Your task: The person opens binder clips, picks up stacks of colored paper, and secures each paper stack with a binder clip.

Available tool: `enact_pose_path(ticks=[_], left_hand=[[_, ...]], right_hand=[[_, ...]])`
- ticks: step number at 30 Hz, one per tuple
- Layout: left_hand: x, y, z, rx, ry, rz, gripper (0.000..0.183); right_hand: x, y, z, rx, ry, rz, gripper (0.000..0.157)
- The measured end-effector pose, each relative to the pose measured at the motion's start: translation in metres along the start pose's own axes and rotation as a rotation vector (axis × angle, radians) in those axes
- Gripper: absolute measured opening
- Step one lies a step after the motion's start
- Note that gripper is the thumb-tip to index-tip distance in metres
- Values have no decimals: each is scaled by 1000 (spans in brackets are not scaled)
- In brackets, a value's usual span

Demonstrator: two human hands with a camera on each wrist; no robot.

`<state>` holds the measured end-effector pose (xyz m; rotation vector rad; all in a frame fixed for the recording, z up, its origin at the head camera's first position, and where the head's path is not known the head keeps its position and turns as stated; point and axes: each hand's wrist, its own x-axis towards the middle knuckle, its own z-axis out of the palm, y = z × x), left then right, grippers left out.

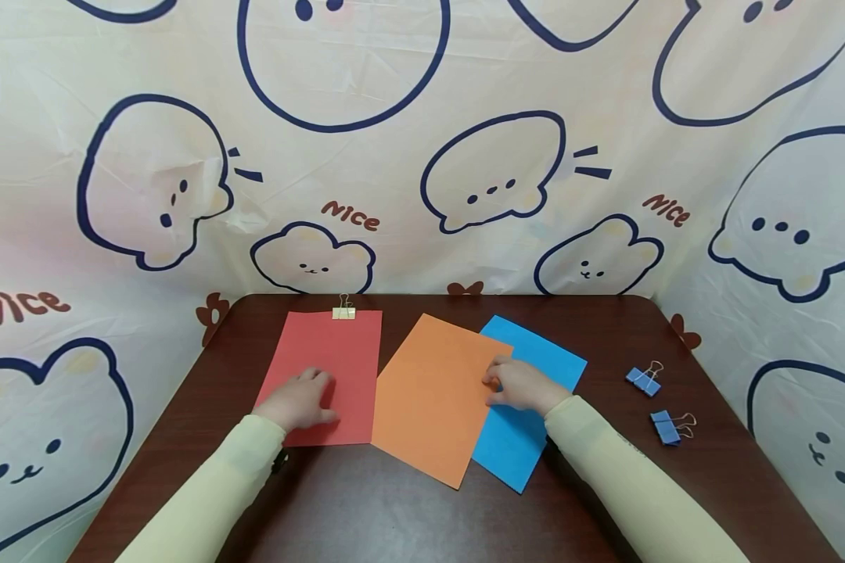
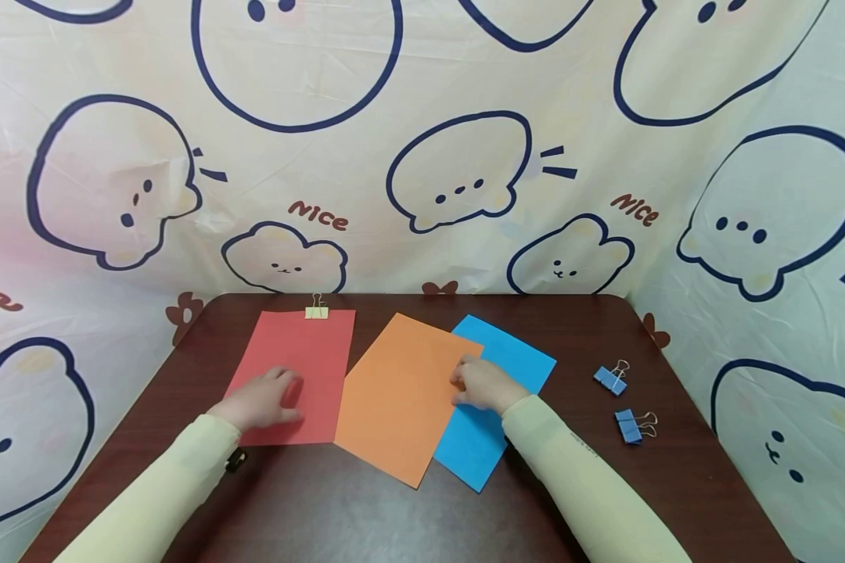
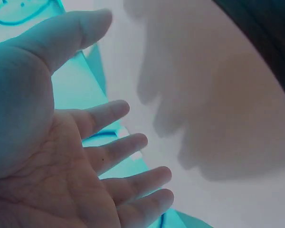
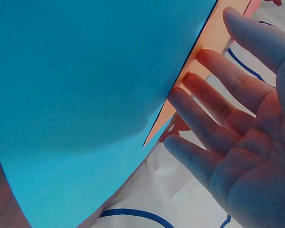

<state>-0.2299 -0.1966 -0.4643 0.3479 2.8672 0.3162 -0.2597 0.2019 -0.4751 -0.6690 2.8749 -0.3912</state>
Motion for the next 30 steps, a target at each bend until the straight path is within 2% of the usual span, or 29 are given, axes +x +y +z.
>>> enact_pose_path(ticks=[6, 12, 19, 30], left_hand=[[-3, 22, 7, 30, 31, 41, 78], [-1, 28, 17, 55, 15, 5, 81], [-1, 22, 20, 28, 2, -9, 77], [4, 1, 12, -25, -12, -28, 78]], right_hand=[[1, 1, 0, 1, -4, 5, 34], [1, 1, 1, -4, -4, 8, 34], [0, 0, 1, -3, -2, 8, 34], [-1, -1, 0, -6, -1, 13, 34]])
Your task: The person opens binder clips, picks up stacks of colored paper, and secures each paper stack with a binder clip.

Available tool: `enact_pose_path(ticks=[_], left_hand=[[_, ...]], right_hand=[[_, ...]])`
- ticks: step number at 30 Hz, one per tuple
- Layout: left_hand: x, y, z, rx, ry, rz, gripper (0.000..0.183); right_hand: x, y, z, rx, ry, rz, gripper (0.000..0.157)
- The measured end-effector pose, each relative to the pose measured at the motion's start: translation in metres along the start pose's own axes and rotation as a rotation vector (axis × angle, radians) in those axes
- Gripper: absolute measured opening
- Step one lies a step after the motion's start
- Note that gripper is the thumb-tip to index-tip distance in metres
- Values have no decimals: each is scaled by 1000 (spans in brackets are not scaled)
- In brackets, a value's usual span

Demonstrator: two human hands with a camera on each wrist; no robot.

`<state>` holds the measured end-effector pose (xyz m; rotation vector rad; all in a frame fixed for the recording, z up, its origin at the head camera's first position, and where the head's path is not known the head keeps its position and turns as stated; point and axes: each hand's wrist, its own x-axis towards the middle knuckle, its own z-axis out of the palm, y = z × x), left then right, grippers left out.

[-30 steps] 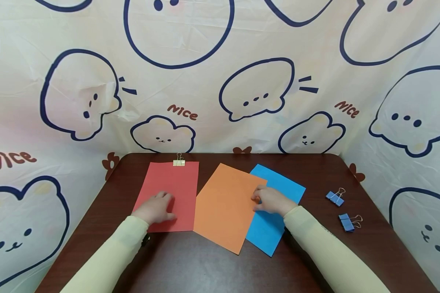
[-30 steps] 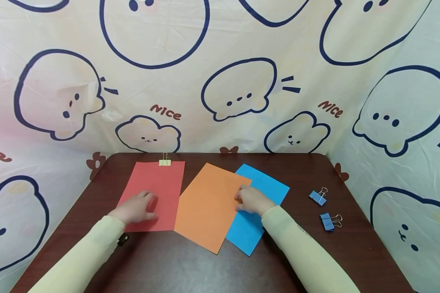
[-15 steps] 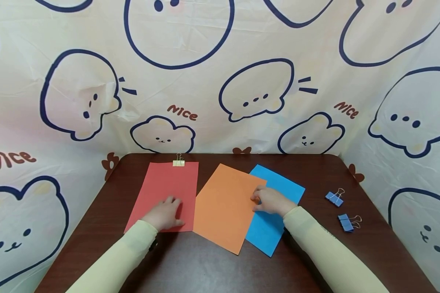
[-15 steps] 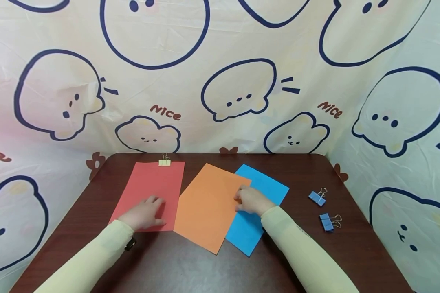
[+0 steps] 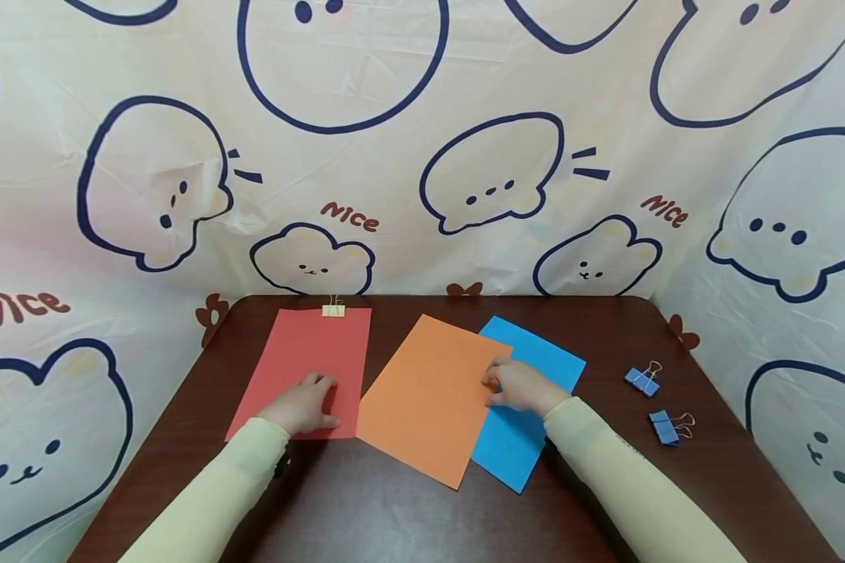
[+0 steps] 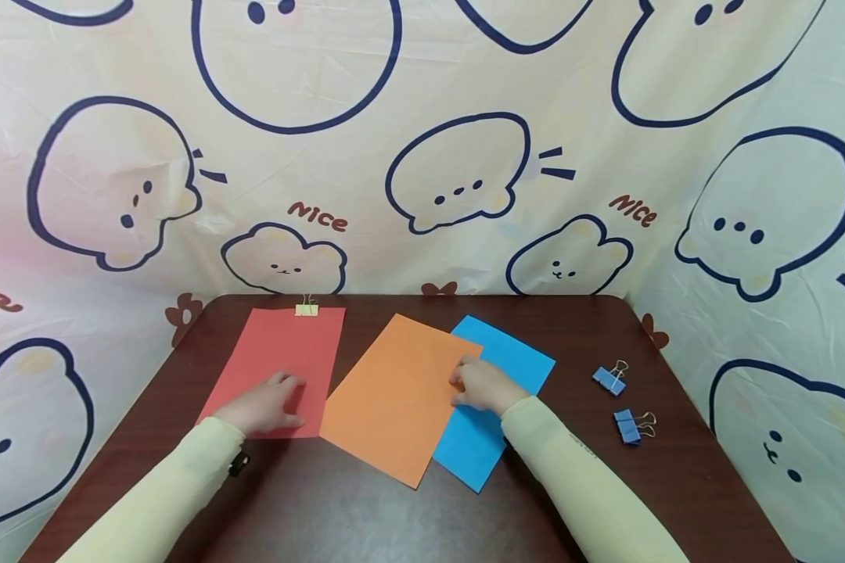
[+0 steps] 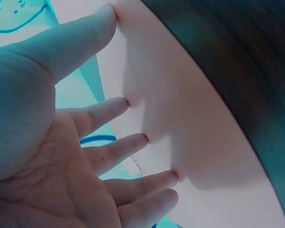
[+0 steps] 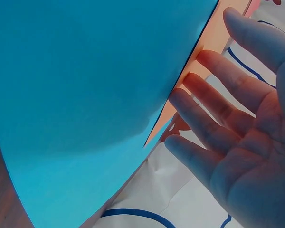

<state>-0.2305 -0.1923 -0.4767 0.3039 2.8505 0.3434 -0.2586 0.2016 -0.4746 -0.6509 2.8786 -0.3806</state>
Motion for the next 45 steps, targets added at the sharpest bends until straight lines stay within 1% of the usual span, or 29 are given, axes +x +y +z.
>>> enact_pose_path(ticks=[10, 17, 22, 32, 40, 45], left_hand=[[7, -22, -5, -52, -11, -32, 82], [10, -36, -11, -96, -7, -20, 79], [13, -45, -13, -111, -12, -29, 79], [14, -55, -20, -125, -19, -39, 80], [15, -62, -22, -137, -30, -60, 82], [15, -64, -23, -136, -32, -58, 81]], right_hand=[[0, 1, 1, 6, 2, 0, 35], [0, 1, 2, 13, 3, 2, 35], [1, 0, 3, 22, 2, 8, 35], [0, -2, 1, 37, -4, 30, 35], [1, 1, 3, 3, 4, 14, 35], [1, 2, 3, 1, 6, 6, 35]])
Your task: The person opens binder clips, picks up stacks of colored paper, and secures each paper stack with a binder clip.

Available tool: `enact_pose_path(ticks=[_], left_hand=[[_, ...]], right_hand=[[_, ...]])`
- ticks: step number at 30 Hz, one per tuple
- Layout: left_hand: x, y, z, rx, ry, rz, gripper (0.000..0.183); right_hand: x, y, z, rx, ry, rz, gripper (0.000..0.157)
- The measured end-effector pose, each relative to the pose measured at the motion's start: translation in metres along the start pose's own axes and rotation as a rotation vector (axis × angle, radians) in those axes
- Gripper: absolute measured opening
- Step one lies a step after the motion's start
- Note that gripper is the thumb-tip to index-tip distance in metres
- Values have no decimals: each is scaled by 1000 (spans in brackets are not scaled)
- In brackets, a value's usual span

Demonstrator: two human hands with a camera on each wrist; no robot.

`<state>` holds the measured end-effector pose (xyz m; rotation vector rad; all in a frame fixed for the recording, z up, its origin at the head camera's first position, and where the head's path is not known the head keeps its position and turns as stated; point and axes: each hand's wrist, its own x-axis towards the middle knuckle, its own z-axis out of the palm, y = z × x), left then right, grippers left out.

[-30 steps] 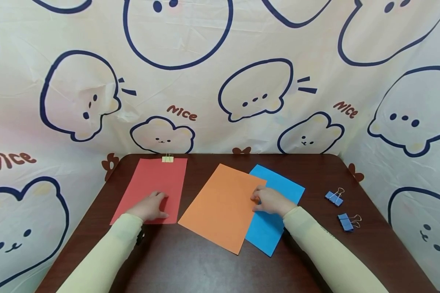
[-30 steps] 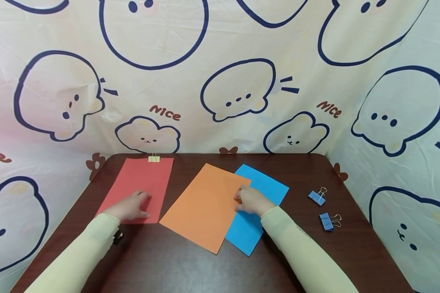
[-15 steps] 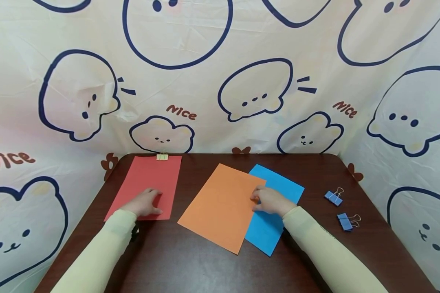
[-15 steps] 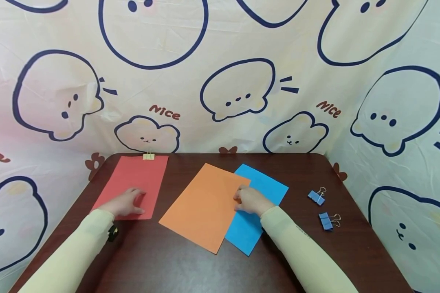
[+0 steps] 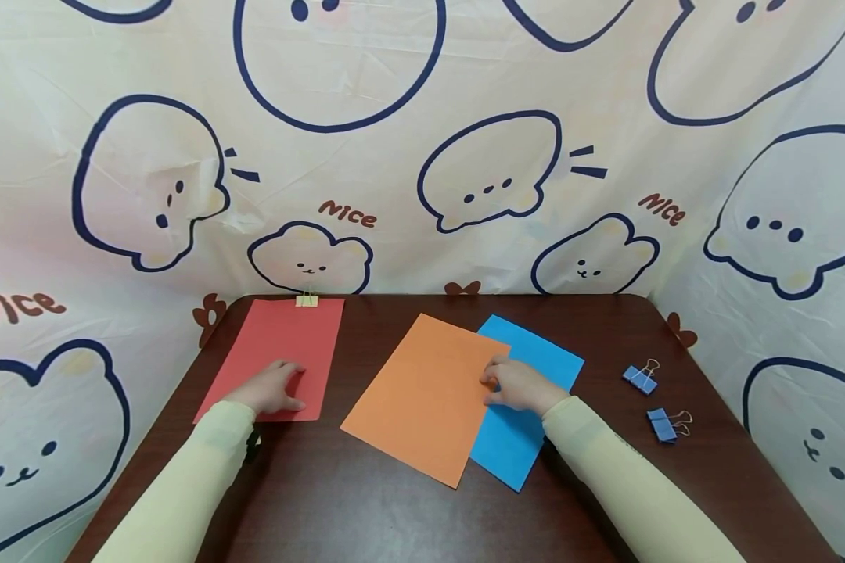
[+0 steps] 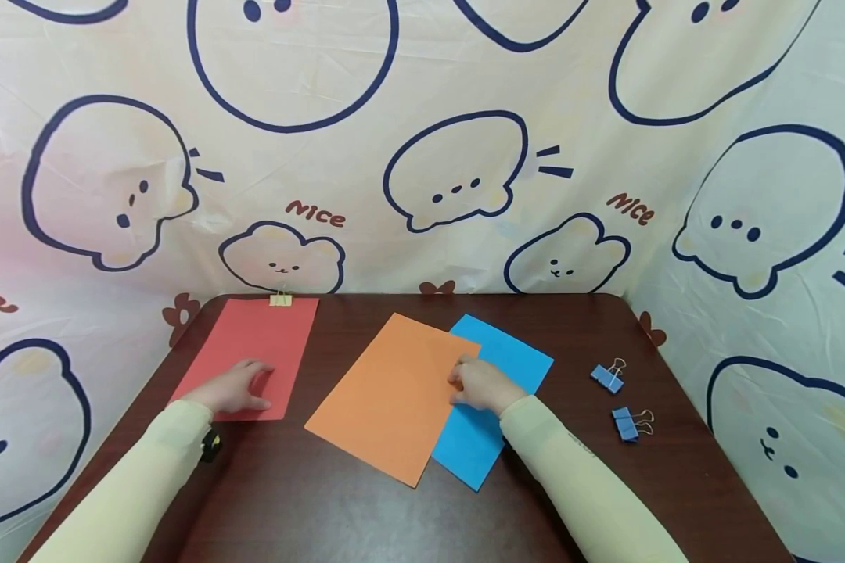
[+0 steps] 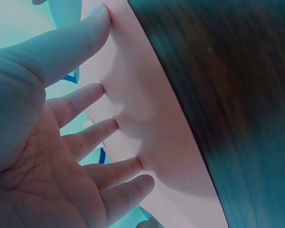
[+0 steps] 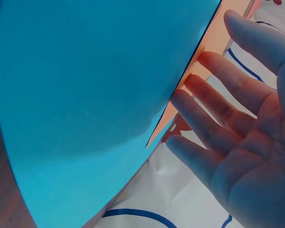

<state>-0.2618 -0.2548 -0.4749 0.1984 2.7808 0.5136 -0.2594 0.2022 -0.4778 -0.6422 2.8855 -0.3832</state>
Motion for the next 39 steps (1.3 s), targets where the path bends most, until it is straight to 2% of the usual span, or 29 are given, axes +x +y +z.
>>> enact_pose_path(ticks=[13, 19, 26, 39], left_hand=[[1, 0, 1, 5, 2, -1, 82], [-3, 5, 2, 30, 26, 8, 72], [-7, 24, 3, 49, 88, 44, 56], [-19, 74, 17, 30, 172, 162, 42]], right_hand=[[-1, -3, -2, 5, -3, 5, 36], [0, -5, 0, -9, -2, 10, 37], [2, -1, 1, 30, 2, 39, 35], [1, 6, 0, 96, -4, 55, 30]])
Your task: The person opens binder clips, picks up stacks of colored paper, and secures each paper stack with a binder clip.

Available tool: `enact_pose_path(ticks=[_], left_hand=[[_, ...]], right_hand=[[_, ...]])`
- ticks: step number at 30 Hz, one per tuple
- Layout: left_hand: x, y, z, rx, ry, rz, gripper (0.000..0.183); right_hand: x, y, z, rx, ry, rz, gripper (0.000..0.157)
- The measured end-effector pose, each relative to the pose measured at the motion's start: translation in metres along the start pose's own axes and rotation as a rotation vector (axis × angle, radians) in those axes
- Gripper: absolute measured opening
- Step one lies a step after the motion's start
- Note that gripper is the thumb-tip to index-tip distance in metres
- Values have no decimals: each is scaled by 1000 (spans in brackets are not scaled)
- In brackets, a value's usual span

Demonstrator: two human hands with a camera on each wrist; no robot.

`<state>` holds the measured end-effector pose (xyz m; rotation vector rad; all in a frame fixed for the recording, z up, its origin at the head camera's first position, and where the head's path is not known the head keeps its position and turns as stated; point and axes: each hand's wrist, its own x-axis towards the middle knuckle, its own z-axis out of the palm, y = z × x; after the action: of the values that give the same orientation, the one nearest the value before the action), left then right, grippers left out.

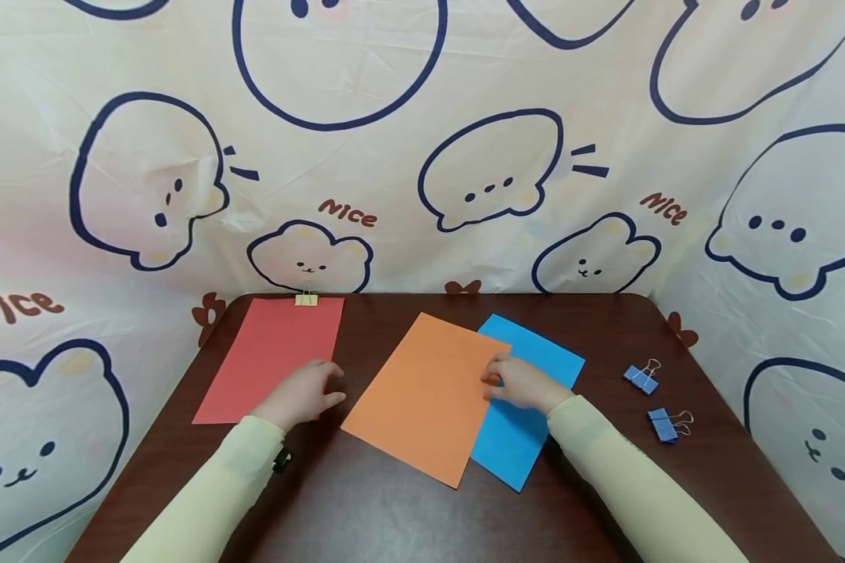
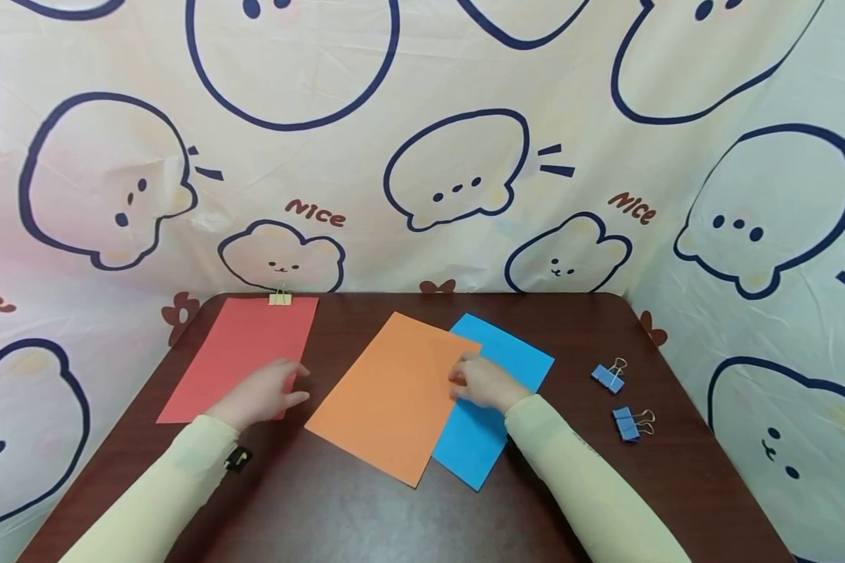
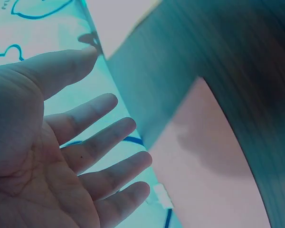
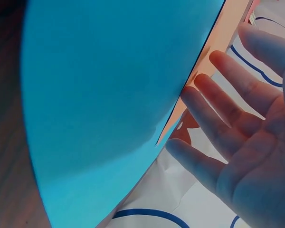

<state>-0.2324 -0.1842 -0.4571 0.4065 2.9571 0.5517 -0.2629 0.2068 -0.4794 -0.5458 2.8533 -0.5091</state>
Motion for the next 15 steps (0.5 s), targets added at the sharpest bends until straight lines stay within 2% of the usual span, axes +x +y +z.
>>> enact_pose_path(ticks=[7, 10, 15], left_hand=[[-3, 22, 11, -2, 63, 68, 37], [-6, 33, 17, -11, 50, 107, 36], [-12, 49, 26, 33, 12, 164, 39]], right_hand=[[-1, 2, 0, 34, 34, -6, 25], [-1, 3, 0, 32, 57, -15, 23], [-3, 4, 2, 0, 96, -52, 23]])
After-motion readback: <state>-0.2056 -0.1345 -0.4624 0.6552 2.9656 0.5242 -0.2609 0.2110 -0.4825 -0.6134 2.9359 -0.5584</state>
